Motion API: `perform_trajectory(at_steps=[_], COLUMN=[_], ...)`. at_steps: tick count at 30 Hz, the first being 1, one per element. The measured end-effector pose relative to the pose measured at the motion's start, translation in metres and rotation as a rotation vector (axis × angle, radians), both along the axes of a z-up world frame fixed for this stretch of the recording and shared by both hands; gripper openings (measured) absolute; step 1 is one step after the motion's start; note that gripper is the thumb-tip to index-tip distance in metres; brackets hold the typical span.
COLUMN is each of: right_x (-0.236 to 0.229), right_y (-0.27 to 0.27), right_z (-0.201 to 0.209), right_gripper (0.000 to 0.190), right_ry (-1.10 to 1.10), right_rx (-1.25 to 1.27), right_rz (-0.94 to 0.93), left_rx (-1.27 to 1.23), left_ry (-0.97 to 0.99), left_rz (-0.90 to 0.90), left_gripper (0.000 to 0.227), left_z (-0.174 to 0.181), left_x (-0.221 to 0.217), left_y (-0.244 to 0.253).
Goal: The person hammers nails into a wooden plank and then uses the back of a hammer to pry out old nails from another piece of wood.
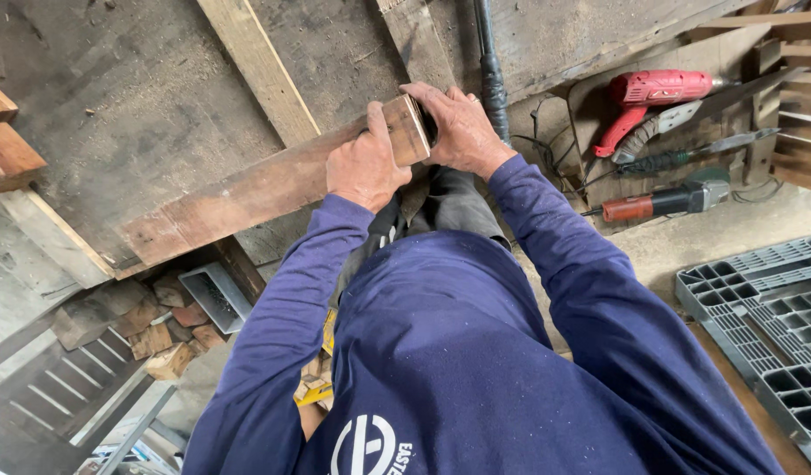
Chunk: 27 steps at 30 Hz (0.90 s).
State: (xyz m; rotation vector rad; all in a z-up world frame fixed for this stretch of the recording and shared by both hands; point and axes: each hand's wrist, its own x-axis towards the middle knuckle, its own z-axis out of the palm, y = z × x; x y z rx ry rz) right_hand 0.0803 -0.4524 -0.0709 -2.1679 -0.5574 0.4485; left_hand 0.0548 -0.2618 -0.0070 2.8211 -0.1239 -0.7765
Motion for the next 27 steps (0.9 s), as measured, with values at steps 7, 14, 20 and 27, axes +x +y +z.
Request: perform_trajectory(at_steps=[7,14,20,27], right_x=[0.002,0.004,0.001,0.007], right_y=[0.000,0.004,0.006,0.000], right_z=[0.003,0.005,0.005,0.006], right_gripper=[0.093,0.091,0.094,0.092], right_ry=[0.030,0.086,0.043,0.035], right_rx=[0.016,-0.044,-0.013,0.028], right_rz=[0.009,0.007,-0.019,0.036], left_rx=[-0.010,-0.056,-0.059,-0.059], left_ry=[-0.013,-0.065,-0.078,-0.046], left_rz=[0.023,0.023,0.012,0.011], left_gripper=[0.106,0.113,0.112,0.110], left_z=[-0.006,-0.008,-0.014,-0.011], left_x=[-0.005,-0.012,-0.013,-0.009], left_y=[-0.002,0.000,0.003,0.006])
